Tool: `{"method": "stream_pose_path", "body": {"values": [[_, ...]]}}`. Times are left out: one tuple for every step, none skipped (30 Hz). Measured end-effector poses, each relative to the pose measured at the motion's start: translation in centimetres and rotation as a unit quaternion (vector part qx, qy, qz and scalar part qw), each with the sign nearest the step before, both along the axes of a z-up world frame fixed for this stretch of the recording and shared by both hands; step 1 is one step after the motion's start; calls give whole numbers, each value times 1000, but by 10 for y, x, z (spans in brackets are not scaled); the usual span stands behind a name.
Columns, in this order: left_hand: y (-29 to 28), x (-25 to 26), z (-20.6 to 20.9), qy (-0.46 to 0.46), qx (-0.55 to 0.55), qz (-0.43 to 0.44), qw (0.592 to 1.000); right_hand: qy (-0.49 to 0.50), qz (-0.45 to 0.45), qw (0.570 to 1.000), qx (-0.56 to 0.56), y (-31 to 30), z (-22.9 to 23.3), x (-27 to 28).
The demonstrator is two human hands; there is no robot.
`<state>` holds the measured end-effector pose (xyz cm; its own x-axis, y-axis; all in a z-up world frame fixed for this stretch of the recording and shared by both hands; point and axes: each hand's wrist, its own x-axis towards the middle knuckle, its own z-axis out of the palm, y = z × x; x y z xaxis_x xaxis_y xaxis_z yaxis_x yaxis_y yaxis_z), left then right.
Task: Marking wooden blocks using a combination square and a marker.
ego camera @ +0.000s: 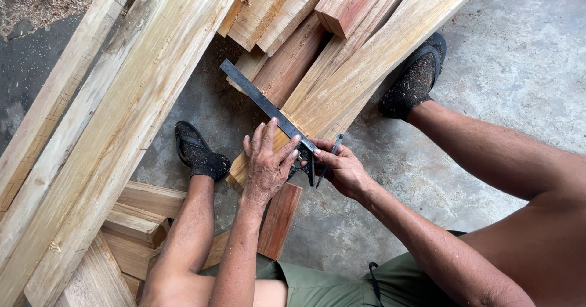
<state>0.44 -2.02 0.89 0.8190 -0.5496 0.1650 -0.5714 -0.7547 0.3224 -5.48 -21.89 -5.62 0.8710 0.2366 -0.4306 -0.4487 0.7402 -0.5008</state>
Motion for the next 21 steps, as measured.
{"method": "stream_pose_path", "body": {"values": [[0, 0, 0, 0, -1, 2, 1000, -2, 1, 1000, 6, 0, 1, 0], [0, 1, 1, 0, -1, 3, 1000, -4, 3, 1000, 13, 0, 2, 1], [0, 0, 1, 0, -1, 4, 1000, -3, 4, 1000, 13, -1, 3, 1], [0, 1, 1, -8, 2, 2, 1000, -1, 6, 1000, 10, -1, 3, 2], [0, 1, 1, -17, 5, 0, 1000, 2, 8, 1000, 8, -2, 4, 2], [-1, 1, 3, -17, 5, -1, 1000, 2, 7, 1000, 8, -3, 4, 2], [-1, 1, 5, -19, -3, -5, 1000, 4, 11, 1000, 9, -3, 5, 2], [-1, 1, 6, -21, -11, -8, 1000, 5, 14, 1000, 10, -4, 5, 3], [-2, 1, 7, -22, -11, -8, 1000, 5, 14, 1000, 9, -6, 6, 2], [-3, 1, 8, -24, -9, -6, 1000, -23, 28, 999, -33, -9, 7, 2], [-3, 1, 10, -26, -7, -4, 1000, -51, 43, 995, -75, -11, 9, 2], [-3, 2, 8, -31, -10, 0, 999, -55, 46, 994, -78, -18, 15, 4], [-2, 3, 7, -41, -9, -5, 999, -105, 29, 950, -291, -24, 22, 6], [-2, 3, 6, -52, -9, -6, 999, -152, 9, 858, -490, -31, 30, 9], [-1, 4, 4, -57, -13, 1, 998, -159, 13, 855, -493, -39, 47, 18], [0, 4, 1, -49, -16, 0, 999, -168, 2, 810, -562, -47, 65, 25], [0, 3, -3, -42, -21, -1, 999, -176, -10, 759, -627, -55, 82, 32], [1, 4, -5, -44, -23, 3, 999, -180, -8, 757, -628, -54, 87, 39], [2, 4, -7, -54, -23, -1, 998, -165, -13, 828, -535, -53, 93, 46], [2, 5, -9, -64, -23, -8, 998, -146, -21, 888, -436, -53, 99, 53], [3, 5, -10, -67, -25, -7, 997, -149, -22, 887, -437, -45, 106, 61]]}}
